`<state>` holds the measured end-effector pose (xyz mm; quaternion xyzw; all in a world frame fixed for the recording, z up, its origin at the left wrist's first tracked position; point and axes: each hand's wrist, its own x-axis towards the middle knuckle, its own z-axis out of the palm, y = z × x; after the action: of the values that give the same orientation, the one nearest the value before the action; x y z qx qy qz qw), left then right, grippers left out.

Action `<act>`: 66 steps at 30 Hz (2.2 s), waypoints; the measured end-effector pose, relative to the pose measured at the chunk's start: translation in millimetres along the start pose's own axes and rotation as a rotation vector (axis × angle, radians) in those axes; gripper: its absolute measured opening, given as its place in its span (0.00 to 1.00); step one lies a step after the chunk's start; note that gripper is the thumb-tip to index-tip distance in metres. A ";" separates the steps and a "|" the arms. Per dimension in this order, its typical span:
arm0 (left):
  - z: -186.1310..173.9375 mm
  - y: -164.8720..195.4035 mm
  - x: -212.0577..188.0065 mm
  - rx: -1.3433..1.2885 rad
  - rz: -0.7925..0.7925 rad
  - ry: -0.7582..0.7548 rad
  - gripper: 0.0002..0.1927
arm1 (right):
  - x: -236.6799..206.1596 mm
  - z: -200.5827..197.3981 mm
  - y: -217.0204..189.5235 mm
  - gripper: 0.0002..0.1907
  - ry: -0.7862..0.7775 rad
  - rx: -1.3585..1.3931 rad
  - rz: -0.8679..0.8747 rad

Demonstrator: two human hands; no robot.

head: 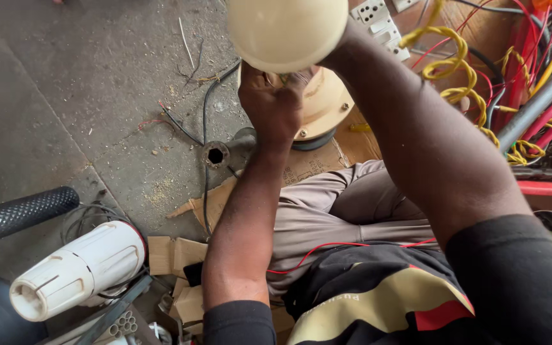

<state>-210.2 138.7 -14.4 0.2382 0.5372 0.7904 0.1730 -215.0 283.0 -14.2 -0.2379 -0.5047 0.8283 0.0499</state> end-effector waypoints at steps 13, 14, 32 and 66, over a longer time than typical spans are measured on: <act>-1.0 -7.3 2.2 0.308 0.112 0.086 0.30 | 3.9 24.1 4.0 0.10 0.075 0.037 -0.002; -0.4 -6.1 0.5 0.364 0.115 0.083 0.32 | 1.4 26.1 4.6 0.10 0.102 0.045 -0.007; -6.2 -4.0 -59.1 0.553 0.225 0.143 0.28 | -61.4 22.3 21.1 0.10 0.163 0.030 -0.004; -27.9 7.0 -51.1 0.656 0.233 -0.277 0.21 | -164.1 -34.9 106.6 0.11 0.403 0.409 0.187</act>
<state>-183.8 87.7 -26.3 0.4450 0.7027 0.5511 0.0676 -38.0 206.7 -62.6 -0.4280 -0.2834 0.8499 0.1195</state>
